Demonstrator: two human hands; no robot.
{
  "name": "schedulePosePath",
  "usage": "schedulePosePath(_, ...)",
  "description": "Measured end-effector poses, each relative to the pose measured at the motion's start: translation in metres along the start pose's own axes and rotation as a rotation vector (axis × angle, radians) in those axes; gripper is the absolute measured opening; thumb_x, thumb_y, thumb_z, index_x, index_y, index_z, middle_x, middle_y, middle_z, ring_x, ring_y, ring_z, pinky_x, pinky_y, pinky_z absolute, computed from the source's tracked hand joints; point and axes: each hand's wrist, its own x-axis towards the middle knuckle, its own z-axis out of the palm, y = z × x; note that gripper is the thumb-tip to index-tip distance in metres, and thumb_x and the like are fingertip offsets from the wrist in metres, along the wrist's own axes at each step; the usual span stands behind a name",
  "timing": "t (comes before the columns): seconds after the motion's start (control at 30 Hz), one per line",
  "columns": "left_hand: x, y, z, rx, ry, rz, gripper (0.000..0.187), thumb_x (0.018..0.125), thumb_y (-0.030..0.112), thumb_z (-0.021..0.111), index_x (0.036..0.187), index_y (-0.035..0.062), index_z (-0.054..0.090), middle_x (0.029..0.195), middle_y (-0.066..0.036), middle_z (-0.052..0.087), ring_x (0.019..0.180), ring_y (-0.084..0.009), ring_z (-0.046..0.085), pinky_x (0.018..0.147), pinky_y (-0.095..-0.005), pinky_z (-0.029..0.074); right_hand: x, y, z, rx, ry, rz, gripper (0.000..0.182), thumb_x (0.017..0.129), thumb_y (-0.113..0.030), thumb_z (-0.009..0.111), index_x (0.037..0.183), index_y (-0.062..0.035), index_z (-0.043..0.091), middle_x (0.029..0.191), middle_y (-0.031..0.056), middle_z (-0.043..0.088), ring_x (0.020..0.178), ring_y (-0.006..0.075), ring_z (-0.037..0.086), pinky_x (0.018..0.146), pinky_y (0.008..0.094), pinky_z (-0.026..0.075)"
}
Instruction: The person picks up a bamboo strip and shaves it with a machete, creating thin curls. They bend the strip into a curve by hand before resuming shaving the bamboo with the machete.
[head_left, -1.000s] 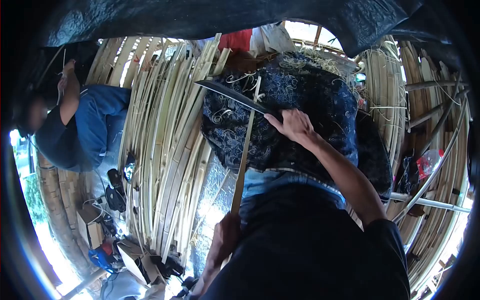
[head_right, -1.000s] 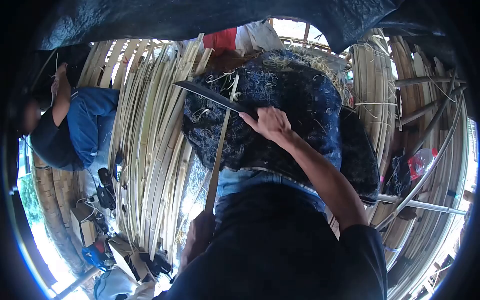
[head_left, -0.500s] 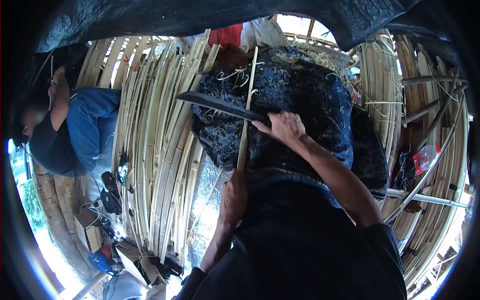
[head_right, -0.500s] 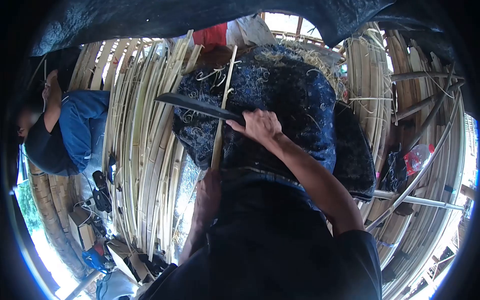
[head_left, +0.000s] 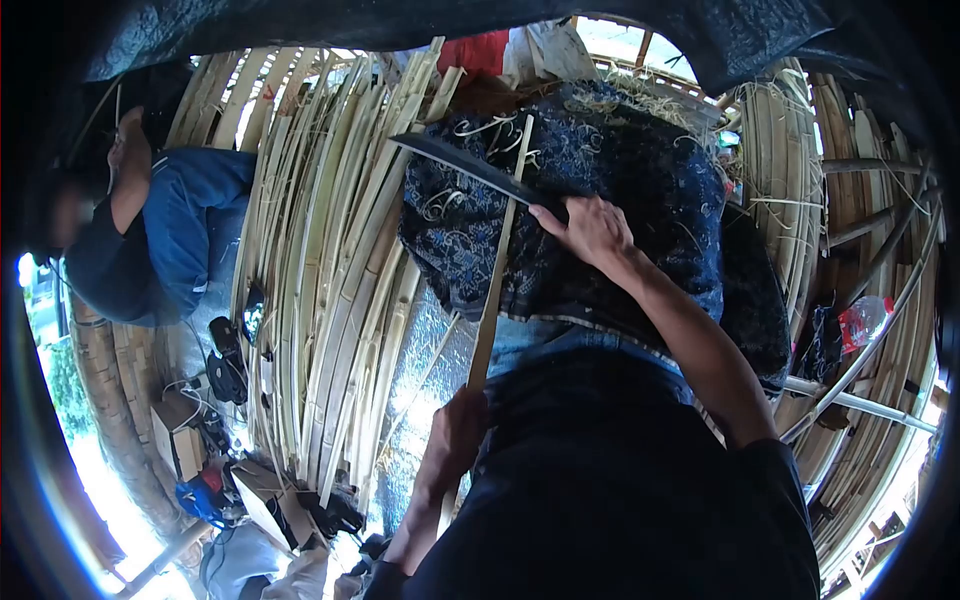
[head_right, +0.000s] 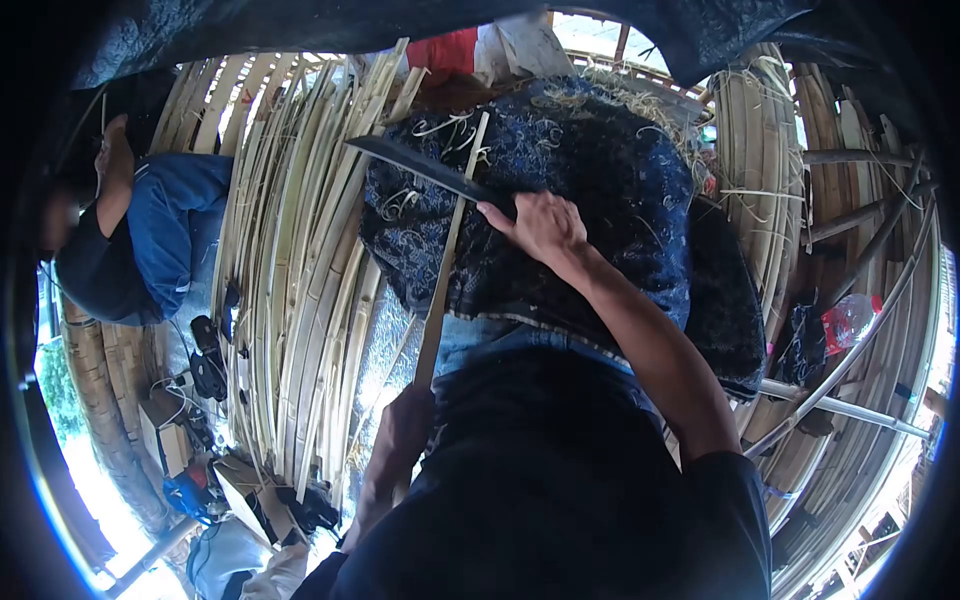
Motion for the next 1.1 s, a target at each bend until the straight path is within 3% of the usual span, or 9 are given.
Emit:
schedulePosePath(0.13,0.055,0.005,-0.003,-0.302,-0.085,-0.153,0.023,0.101,0.023,0.047,0.091,0.0049,0.057,0.067,-0.002,0.053,0.055,-0.013,0.05,0.049,-0.0324,0.038,-0.009,0.001,-0.005,0.019,-0.086,-0.091,0.074,0.09,-0.072,0.048,0.07,-0.0031,0.069,0.068,0.0235,0.067,0.073,0.0406,0.071,0.07,0.0495,0.058)
schedulePosePath(0.43,0.079,0.032,0.003,-0.578,-0.177,-0.357,0.028,0.103,0.03,0.047,0.088,0.0084,0.055,0.064,0.0,0.047,0.053,-0.0108,0.045,0.047,-0.0293,0.034,-0.001,-0.001,-0.002,0.013,-0.089,0.006,0.074,0.088,-0.074,0.047,0.075,-0.0044,0.07,0.073,0.0231,0.068,0.075,0.0419,0.07,0.073,0.0501,0.056)
schedulePosePath(0.5,0.058,0.024,0.01,-0.308,-0.016,-0.143,0.026,0.103,0.026,0.049,0.09,0.0049,0.055,0.064,-0.005,0.048,0.055,-0.0129,0.046,0.049,-0.0335,0.035,0.0,-0.002,-0.005,-0.012,-0.179,-0.02,0.076,0.088,-0.075,0.045,0.079,-0.0043,0.069,0.074,0.0221,0.068,0.077,0.0404,0.07,0.073,0.051,0.056)
schedulePosePath(0.77,0.009,-0.002,0.004,-0.124,-0.011,-0.102,0.025,0.103,0.023,0.052,0.091,0.0016,0.055,0.067,-0.011,0.05,0.059,-0.0192,0.049,0.054,-0.038,0.039,-0.008,0.001,-0.007,-0.022,-0.25,-0.07,0.076,0.09,-0.074,0.042,0.087,-0.0046,0.072,0.086,0.0251,0.07,0.089,0.0396,0.069,0.081,0.0505,0.055)
schedulePosePath(0.83,-0.018,-0.046,0.004,0.203,0.183,0.474,0.026,0.104,0.025,0.052,0.092,0.0028,0.057,0.069,-0.006,0.051,0.062,-0.0128,0.051,0.053,-0.0335,0.038,0.012,0.009,-0.001,0.057,-0.161,0.154,0.08,0.089,-0.076,0.04,0.087,-0.0027,0.073,0.089,0.0242,0.071,0.091,0.0394,0.07,0.083,0.0491,0.055)
schedulePosePath(0.87,-0.027,-0.03,-0.003,0.214,0.182,0.472,0.026,0.104,0.025,0.052,0.092,0.0028,0.057,0.069,-0.006,0.051,0.062,-0.0128,0.051,0.053,-0.0335,0.038,0.014,0.007,-0.004,0.046,-0.158,0.109,0.081,0.09,-0.075,0.041,0.088,-0.0012,0.073,0.09,0.0248,0.071,0.09,0.0401,0.07,0.084,0.0491,0.055)
schedulePosePath(0.93,-0.053,0.021,-0.015,-0.225,0.068,-0.166,0.022,0.103,0.025,0.055,0.092,0.0059,0.059,0.072,-0.002,0.053,0.063,-0.0116,0.053,0.054,-0.0305,0.039,0.005,0.004,0.001,0.06,-0.178,0.097,0.08,0.09,-0.075,0.041,0.088,-0.0015,0.073,0.089,0.0248,0.071,0.09,0.0402,0.07,0.083,0.0494,0.055)
schedulePosePath(1.03,-0.019,0.013,-0.019,-0.585,-0.111,-0.363,0.022,0.103,0.028,0.053,0.095,0.0085,0.059,0.074,0.001,0.052,0.062,-0.0101,0.05,0.054,-0.0275,0.039,0.004,0.003,-0.004,0.041,-0.177,0.057,0.078,0.091,-0.073,0.042,0.086,-0.0016,0.072,0.087,0.0242,0.071,0.086,0.0406,0.07,0.081,0.05,0.056)
schedulePosePath(1.1,0.022,0.022,-0.018,-0.433,-0.223,-0.377,0.026,0.104,0.033,0.046,0.099,0.0091,0.055,0.071,0.002,0.047,0.061,-0.0083,0.047,0.053,-0.0259,0.039,-0.004,0.002,-0.009,0.035,-0.177,-0.028,0.073,0.093,-0.07,0.043,0.085,-0.0029,0.07,0.081,0.0243,0.07,0.084,0.0405,0.07,0.081,0.0503,0.056)
